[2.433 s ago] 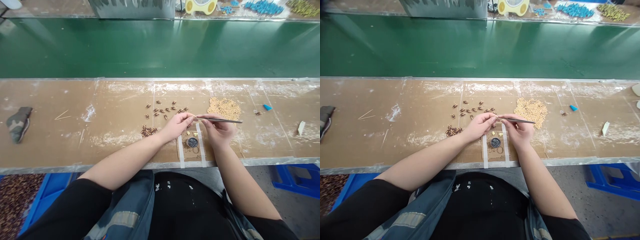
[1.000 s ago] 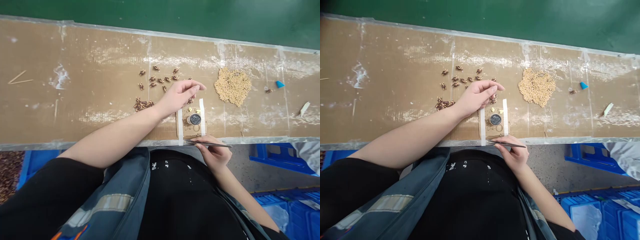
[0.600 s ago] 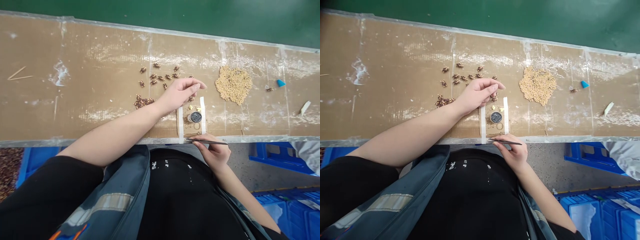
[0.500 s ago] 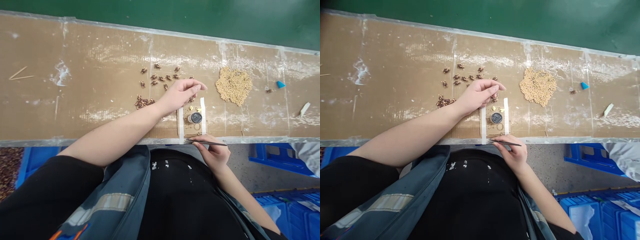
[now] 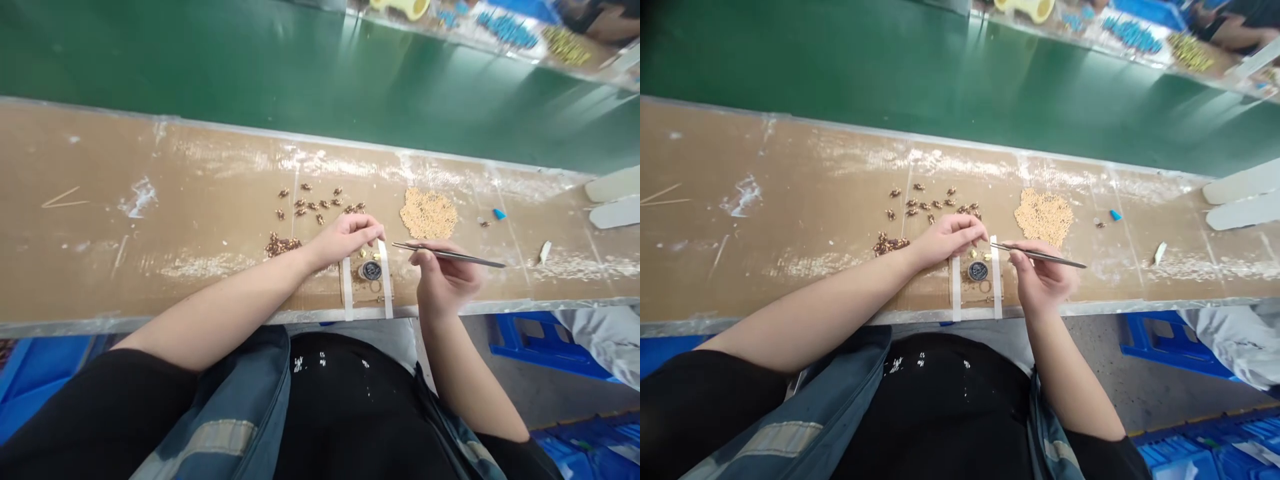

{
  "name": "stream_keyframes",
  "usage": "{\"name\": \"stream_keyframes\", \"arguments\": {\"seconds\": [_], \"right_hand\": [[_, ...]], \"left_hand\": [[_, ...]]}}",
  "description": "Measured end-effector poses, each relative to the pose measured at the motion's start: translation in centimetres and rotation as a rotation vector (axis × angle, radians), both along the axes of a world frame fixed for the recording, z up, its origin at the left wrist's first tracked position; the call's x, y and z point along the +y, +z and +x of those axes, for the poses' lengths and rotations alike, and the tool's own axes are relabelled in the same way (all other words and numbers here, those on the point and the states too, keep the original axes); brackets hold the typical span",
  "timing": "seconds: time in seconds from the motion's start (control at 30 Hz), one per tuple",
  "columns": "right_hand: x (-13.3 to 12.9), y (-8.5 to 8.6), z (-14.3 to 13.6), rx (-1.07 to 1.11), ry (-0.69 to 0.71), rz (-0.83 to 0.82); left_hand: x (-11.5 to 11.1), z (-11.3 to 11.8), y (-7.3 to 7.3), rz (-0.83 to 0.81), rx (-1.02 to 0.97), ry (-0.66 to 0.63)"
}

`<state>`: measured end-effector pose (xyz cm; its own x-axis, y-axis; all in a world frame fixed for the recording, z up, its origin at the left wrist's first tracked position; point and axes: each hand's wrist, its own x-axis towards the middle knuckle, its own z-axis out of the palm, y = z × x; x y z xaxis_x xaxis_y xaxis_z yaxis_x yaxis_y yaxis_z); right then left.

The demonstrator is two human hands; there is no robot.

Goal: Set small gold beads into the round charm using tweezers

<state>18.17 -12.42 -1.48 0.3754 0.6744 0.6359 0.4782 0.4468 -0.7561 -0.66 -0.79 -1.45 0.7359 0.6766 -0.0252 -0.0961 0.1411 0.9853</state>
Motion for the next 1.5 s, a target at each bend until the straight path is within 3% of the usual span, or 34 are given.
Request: {"name": "stream_keyframes", "arguments": {"seconds": [0.17,0.33,0.53,1.0,1.5], "right_hand": [[3.8,-0.2,0.3,-0.024,-0.010,-0.067],[4.3,-1.2,0.0,-0.031,0.037,-0.077],[5.2,-1.8,-0.2,0.159,0.058,-0.061],[5.7,-1.4,0.1,0.261,0.158,-0.128],[5.4,-1.2,0.1,0.299,0.162,-0.190]], "left_hand": [[0.0,0.0,-0.2,-0.123,-0.062,-0.030],[0.2,0.4,-0.9,-0.211,-0.099,0.023],[0.1,0.5,-0.2,-0.368,-0.123,-0.006],[-0.2,0.3,-0.3,-0.338,-0.067,-0.059],[-0.3,0.3,0.1,-0.329,-0.051,-0.063]]}}
